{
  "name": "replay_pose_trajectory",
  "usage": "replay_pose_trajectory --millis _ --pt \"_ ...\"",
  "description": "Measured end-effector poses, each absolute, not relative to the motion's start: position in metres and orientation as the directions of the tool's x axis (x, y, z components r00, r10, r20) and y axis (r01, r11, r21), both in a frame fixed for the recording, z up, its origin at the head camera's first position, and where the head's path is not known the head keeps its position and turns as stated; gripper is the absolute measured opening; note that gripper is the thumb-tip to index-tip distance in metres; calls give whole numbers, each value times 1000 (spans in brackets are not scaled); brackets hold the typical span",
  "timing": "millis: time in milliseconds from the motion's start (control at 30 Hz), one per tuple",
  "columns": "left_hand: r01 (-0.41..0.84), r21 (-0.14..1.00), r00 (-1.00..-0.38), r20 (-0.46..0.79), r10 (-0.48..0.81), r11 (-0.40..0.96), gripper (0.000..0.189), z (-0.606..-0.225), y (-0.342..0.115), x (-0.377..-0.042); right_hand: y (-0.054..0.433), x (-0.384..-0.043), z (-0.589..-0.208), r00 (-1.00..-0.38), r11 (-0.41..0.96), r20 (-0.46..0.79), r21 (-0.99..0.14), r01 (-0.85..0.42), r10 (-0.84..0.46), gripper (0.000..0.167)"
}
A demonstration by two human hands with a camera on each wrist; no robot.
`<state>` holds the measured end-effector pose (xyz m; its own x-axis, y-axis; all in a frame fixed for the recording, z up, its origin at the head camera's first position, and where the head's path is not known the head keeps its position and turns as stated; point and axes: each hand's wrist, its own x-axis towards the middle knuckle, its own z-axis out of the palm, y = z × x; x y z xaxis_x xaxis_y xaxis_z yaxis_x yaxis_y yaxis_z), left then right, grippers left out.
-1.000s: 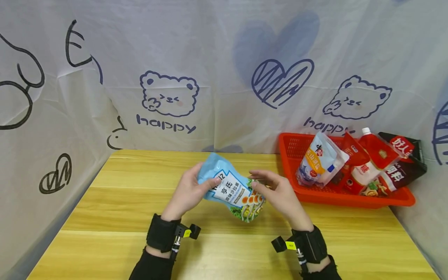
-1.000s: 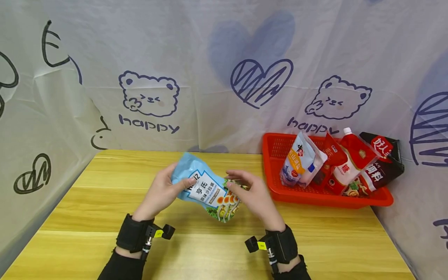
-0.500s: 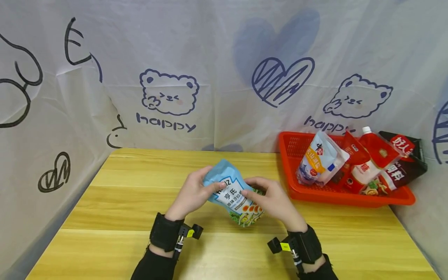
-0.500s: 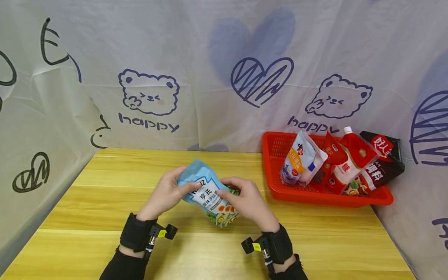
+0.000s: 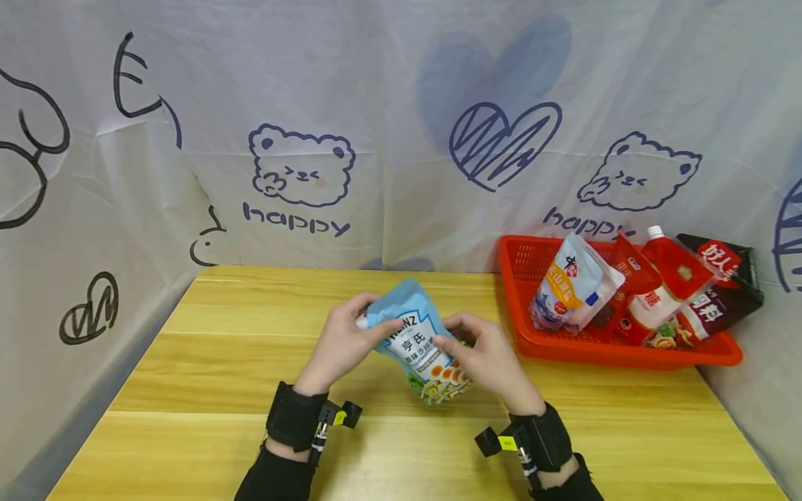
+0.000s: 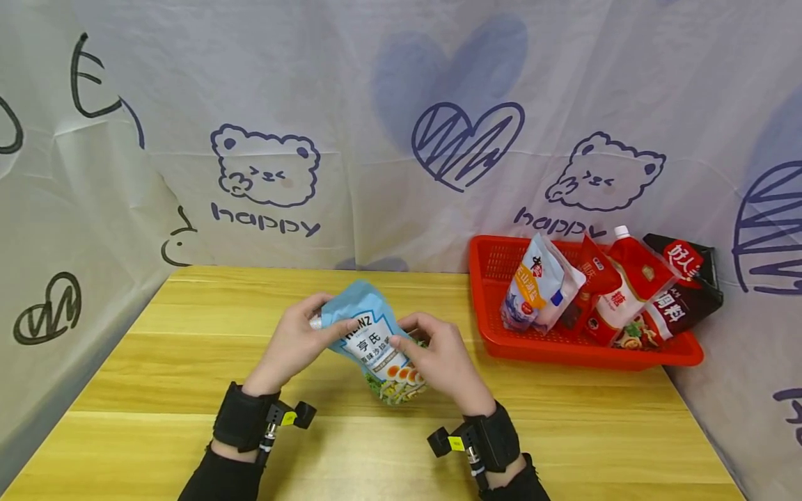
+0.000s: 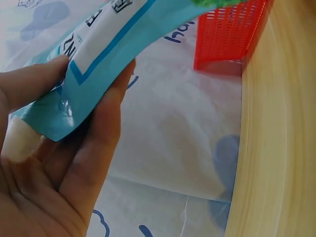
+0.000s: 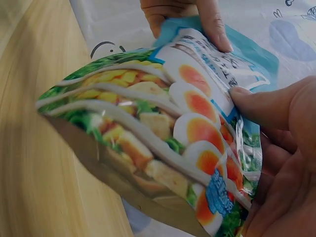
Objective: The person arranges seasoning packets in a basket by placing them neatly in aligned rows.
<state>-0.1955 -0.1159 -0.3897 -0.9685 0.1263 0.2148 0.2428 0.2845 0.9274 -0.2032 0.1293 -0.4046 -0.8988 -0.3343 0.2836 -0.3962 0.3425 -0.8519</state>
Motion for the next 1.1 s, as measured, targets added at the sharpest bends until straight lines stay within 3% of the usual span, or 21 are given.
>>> replay_pose_trajectory --millis 400,700,1100 --pt "214 972 -962 192 196 99 55 -390 -112 -198 126 -200 -405 -911 267 350 -876 -401 -220 10" --pt "260 948 -923 188 335 185 53 -398 -105 -199 123 -200 -405 -908 103 396 -906 -411 -140 11" --pt "298 923 -924 216 314 243 45 -398 -103 -197 121 -200 -405 -925 79 359 -926 -370 -125 14"
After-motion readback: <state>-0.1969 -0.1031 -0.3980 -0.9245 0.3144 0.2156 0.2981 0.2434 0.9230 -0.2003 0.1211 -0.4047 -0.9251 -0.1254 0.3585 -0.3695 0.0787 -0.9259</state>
